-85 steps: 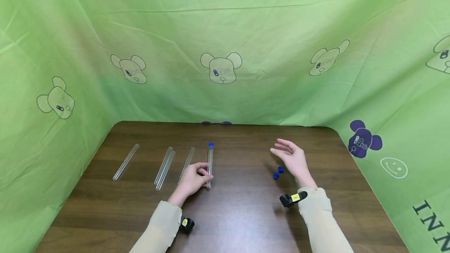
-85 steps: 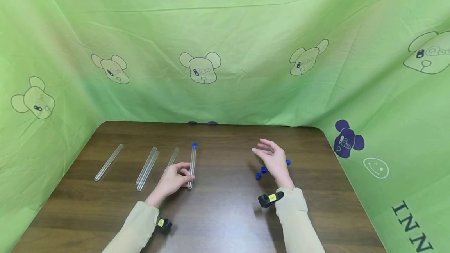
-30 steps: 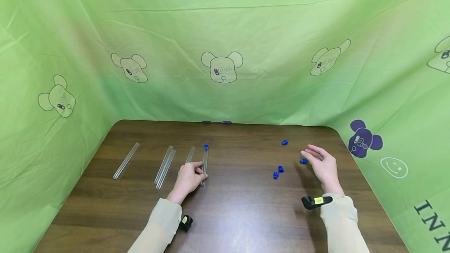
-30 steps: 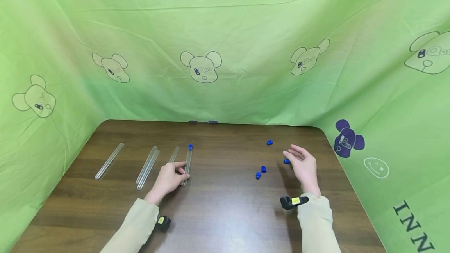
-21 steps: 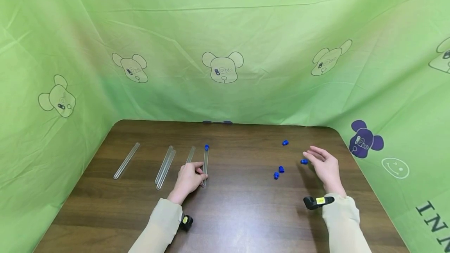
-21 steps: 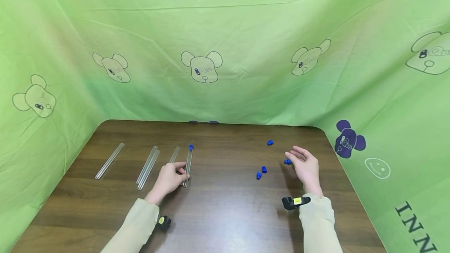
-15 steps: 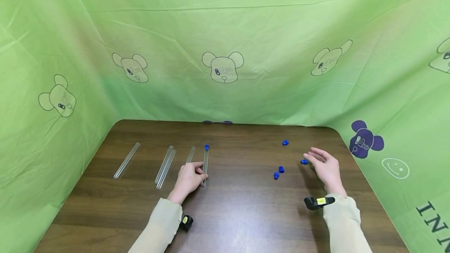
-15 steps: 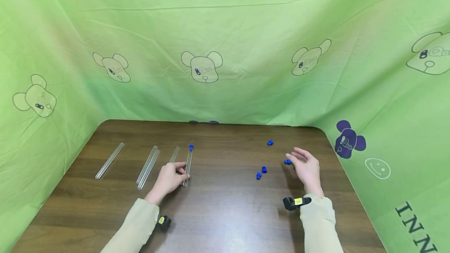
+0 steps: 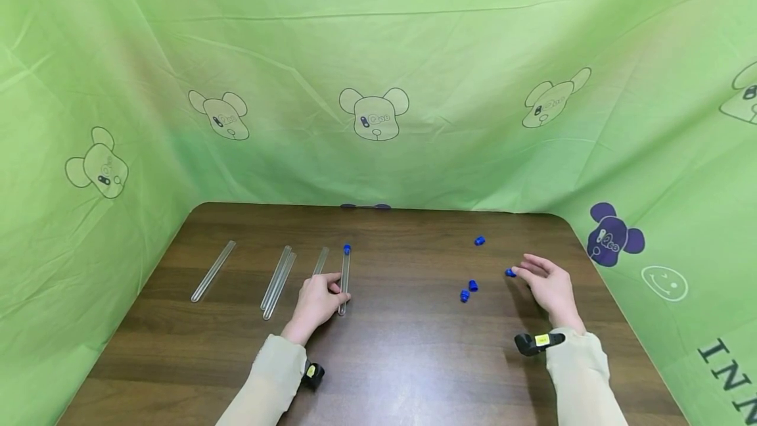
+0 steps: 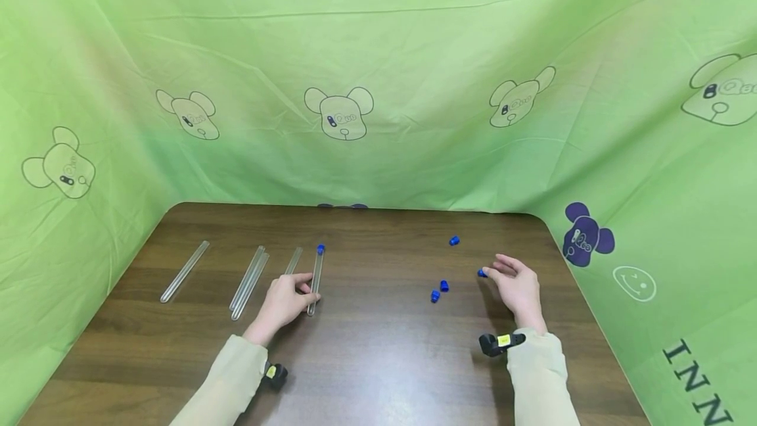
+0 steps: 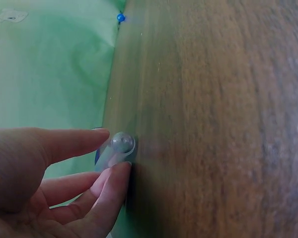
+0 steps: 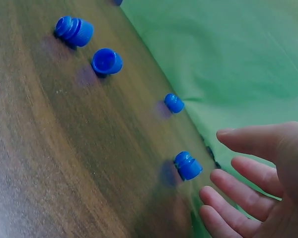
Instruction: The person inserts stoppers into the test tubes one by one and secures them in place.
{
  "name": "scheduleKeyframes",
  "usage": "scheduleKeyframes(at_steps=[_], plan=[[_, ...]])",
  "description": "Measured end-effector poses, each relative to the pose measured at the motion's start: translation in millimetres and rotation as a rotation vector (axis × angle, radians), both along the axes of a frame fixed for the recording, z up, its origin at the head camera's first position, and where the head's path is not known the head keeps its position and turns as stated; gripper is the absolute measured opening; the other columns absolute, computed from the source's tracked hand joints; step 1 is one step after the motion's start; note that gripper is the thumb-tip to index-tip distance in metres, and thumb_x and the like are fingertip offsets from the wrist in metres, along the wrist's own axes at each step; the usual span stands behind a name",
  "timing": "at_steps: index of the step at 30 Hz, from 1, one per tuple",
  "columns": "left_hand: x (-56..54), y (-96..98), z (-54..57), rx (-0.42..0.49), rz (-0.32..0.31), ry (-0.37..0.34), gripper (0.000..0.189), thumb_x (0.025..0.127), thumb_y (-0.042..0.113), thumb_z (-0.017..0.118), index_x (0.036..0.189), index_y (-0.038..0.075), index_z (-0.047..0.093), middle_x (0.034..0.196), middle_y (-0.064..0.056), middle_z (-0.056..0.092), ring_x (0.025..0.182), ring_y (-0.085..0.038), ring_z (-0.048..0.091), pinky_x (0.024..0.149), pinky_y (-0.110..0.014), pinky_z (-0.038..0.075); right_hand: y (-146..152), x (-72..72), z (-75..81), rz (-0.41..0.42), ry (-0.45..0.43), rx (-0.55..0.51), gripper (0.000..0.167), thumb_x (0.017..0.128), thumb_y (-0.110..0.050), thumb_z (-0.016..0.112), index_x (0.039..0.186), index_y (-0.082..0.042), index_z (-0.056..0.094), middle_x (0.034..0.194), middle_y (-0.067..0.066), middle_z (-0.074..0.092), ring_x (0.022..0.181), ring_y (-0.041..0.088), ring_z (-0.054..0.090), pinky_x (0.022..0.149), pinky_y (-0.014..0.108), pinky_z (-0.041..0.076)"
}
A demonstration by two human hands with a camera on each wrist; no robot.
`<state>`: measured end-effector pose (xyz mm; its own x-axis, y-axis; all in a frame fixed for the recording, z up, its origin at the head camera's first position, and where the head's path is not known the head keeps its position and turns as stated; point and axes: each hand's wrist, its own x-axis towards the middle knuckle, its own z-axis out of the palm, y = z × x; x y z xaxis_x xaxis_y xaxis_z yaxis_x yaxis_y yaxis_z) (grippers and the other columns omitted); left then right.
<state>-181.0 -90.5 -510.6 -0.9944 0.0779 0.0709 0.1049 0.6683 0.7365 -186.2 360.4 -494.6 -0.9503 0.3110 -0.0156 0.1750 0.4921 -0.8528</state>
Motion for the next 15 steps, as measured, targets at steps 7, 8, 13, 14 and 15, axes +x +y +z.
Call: scheduleKeyframes(at_steps=[7, 8, 13, 14, 15], plan=[[-0.1, -1.8, -0.3, 0.003, 0.001, -0.011, 0.049, 0.08, 0.013, 0.085, 0.124, -0.003, 0.071, 0.077, 0.007, 0.066, 0.072, -0.014, 0.059, 0.071, -0.037, 0.051, 0.4, 1.5, -2.1, 0.046, -0.012, 0.035, 0.056, 0.097, -0.022, 0.071, 0.14, 0.009, 0.053, 0.13, 0.027, 0.061, 0.083, -0.021, 0.049, 0.072, 0.01, 0.045], [-0.3, -1.9, -0.4, 0.002, 0.001, -0.013, 0.049, 0.081, 0.013, 0.085, 0.124, -0.003, 0.07, 0.077, 0.007, 0.065, 0.072, -0.014, 0.058, 0.07, -0.037, 0.051, 0.7, 1.5, -2.5, 0.051, -0.014, 0.038, 0.056, 0.097, -0.022, 0.071, 0.14, 0.01, 0.053, 0.13, 0.027, 0.061, 0.083, -0.021, 0.049, 0.072, 0.01, 0.045], [-0.6, -2.3, 0.4, -0.002, 0.002, -0.005, 0.048, 0.08, 0.014, 0.085, 0.123, -0.003, 0.071, 0.076, 0.007, 0.066, 0.072, -0.014, 0.06, 0.071, -0.038, 0.052, 2.8, 0.7, -4.5, 0.074, -0.027, 0.068, 0.055, 0.097, -0.022, 0.071, 0.14, 0.009, 0.054, 0.131, 0.026, 0.061, 0.085, -0.02, 0.048, 0.073, 0.011, 0.044], [-0.7, -2.5, 0.5, 0.0, 0.003, -0.002, 0.048, 0.08, 0.014, 0.085, 0.122, -0.004, 0.071, 0.076, 0.007, 0.067, 0.072, -0.014, 0.061, 0.071, -0.038, 0.052, 3.2, 0.5, -4.8, 0.078, -0.03, 0.073, 0.055, 0.097, -0.022, 0.071, 0.14, 0.009, 0.054, 0.131, 0.025, 0.061, 0.085, -0.02, 0.048, 0.073, 0.011, 0.044], [-1.0, -2.6, 0.5, 0.001, 0.003, 0.001, 0.048, 0.08, 0.014, 0.085, 0.122, -0.004, 0.071, 0.076, 0.006, 0.067, 0.072, -0.014, 0.061, 0.071, -0.038, 0.052, 3.5, 0.3, -5.0, 0.079, -0.034, 0.079, 0.055, 0.097, -0.022, 0.071, 0.14, 0.009, 0.054, 0.131, 0.025, 0.061, 0.085, -0.02, 0.047, 0.073, 0.011, 0.044]])
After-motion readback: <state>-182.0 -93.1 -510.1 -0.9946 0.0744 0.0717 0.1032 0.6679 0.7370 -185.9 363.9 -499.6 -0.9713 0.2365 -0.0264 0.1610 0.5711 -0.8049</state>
